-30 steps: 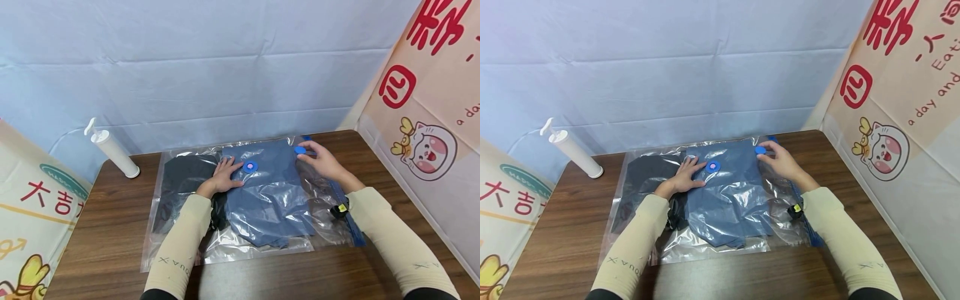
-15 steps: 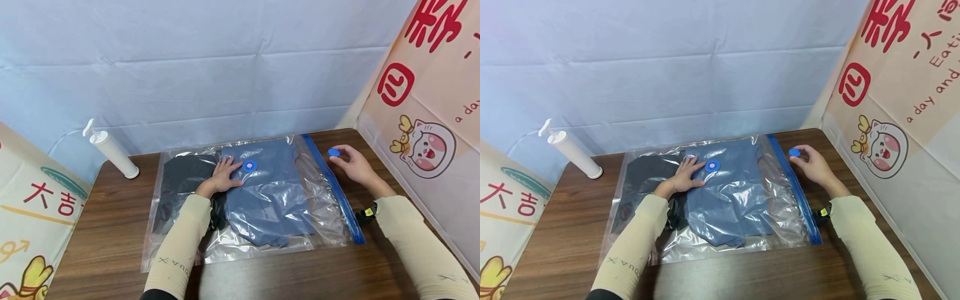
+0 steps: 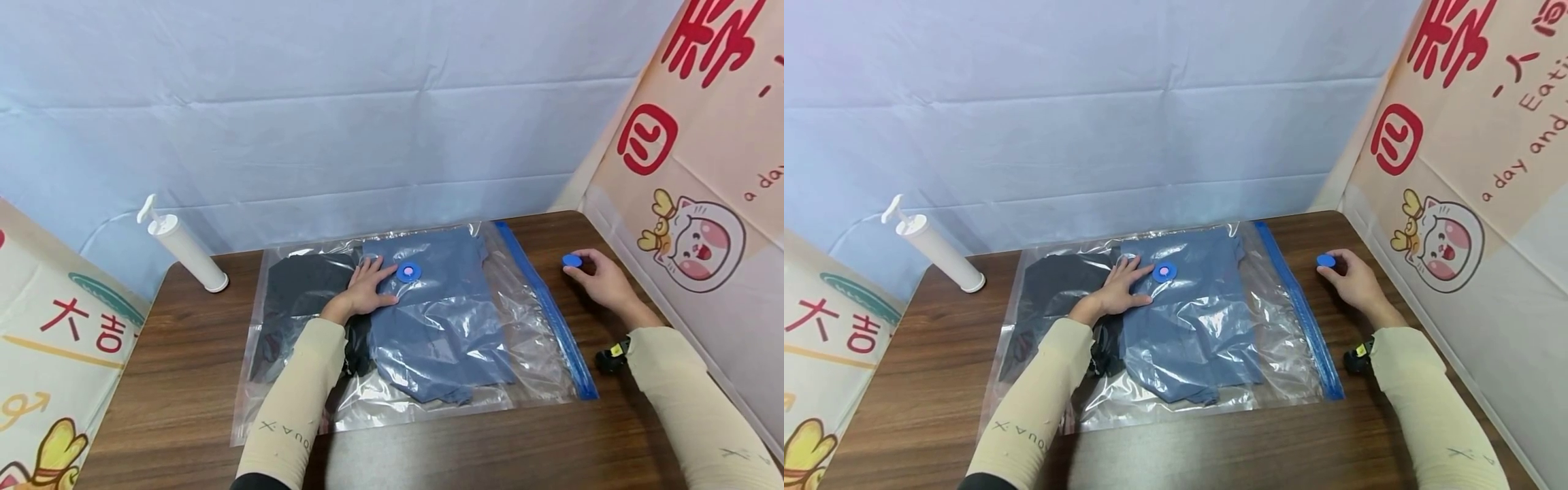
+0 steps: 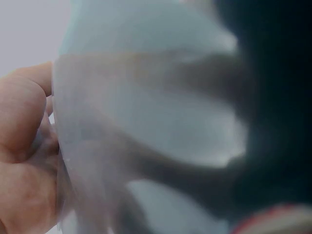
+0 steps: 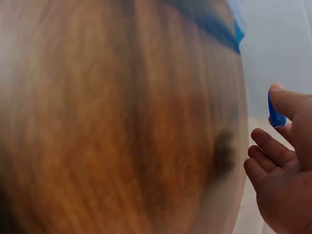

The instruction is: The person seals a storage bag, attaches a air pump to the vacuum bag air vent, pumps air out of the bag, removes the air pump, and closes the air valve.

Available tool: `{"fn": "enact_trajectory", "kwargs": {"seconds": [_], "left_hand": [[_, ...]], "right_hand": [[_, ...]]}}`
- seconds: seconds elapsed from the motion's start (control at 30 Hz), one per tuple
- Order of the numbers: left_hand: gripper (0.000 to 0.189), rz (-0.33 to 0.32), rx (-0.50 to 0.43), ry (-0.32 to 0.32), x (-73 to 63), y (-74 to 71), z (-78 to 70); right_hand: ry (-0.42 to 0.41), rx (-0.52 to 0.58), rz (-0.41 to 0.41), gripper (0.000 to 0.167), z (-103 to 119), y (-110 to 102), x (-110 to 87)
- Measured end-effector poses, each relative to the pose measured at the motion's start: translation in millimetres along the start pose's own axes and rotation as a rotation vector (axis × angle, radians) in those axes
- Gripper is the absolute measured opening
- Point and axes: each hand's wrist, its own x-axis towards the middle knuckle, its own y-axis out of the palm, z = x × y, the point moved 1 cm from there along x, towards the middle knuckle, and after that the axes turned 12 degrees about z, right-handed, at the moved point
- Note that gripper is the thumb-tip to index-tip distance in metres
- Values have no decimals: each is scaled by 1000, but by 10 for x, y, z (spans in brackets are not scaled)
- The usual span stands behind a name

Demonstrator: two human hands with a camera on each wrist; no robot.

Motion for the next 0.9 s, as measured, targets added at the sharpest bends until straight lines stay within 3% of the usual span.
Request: {"fn": "enact_trajectory", "kwargs": {"seconds": [0.3, 0.9], "left_hand": [[75, -4, 8, 2, 13, 17, 7], [75, -9, 0, -5, 0, 7, -10]], "right_hand": [[37, -47, 44, 44, -83, 19, -24], [-2, -154, 65, 42, -33, 19, -16]]}}
